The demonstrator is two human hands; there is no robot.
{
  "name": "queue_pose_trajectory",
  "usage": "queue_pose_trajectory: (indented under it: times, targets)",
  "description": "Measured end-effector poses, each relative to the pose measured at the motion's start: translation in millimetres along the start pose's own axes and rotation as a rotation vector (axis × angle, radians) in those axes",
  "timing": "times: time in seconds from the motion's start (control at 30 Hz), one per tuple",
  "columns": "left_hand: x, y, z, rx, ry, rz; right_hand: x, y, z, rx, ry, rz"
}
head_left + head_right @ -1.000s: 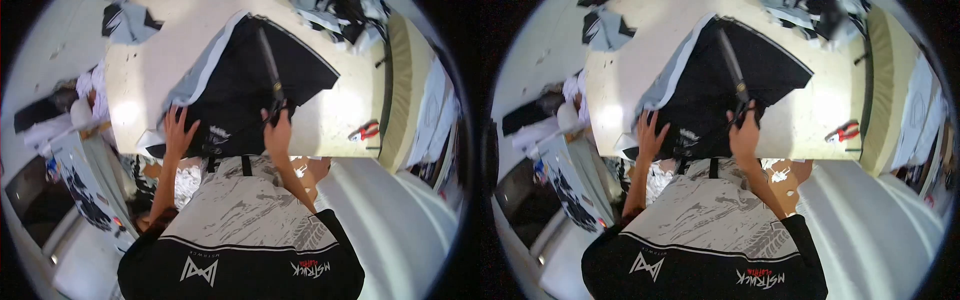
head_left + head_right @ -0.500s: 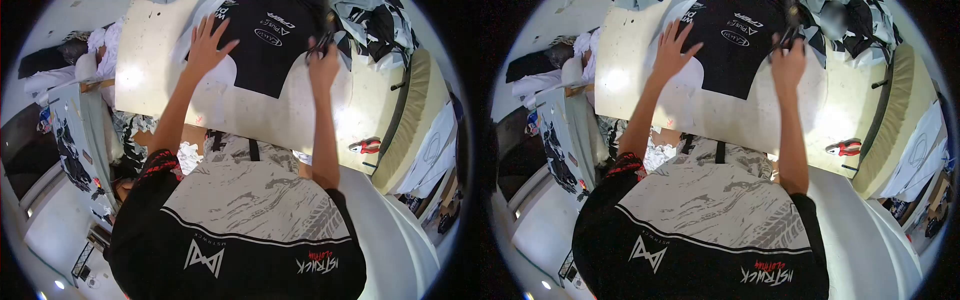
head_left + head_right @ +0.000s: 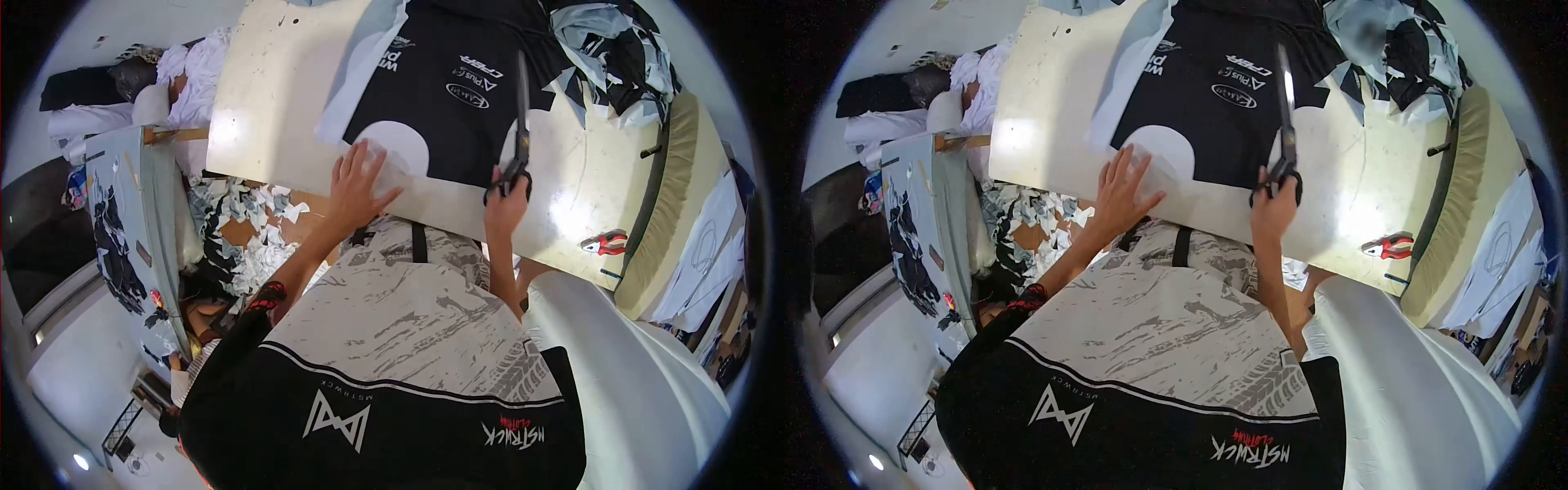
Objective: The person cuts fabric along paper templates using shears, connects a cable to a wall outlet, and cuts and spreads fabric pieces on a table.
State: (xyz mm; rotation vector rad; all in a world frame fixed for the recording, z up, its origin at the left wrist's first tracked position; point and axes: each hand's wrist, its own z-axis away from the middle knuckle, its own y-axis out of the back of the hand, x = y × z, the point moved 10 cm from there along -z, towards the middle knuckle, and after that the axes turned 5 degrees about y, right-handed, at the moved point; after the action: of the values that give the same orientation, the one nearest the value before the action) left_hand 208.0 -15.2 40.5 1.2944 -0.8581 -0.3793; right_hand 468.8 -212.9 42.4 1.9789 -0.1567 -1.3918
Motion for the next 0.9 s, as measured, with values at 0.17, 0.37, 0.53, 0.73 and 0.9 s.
queue_pose_trajectory:
  times: [0.17,0.37,0.53,0.73,0.9]
  targets:
    - [-88,15,-16,0.169,0.098,0.080,-19,7,44,0.094,-0.068,0.010]
    - [-198,62,-38,0.290,0.283,-0.099,-68,-63,81,-0.054,0.028,0.125]
    - [-306,73,24,0.543,0.570,-0.177,-66,-51,115,-0.030,-0.024,0.160]
    - [-183,80,30,0.441,0.093,0.050,-42,2,141,0.089,-0.072,0.130]
    - [-206,33,33,0.348,0.287,-0.137,3,43,240,-0.253,-0.212,0.118]
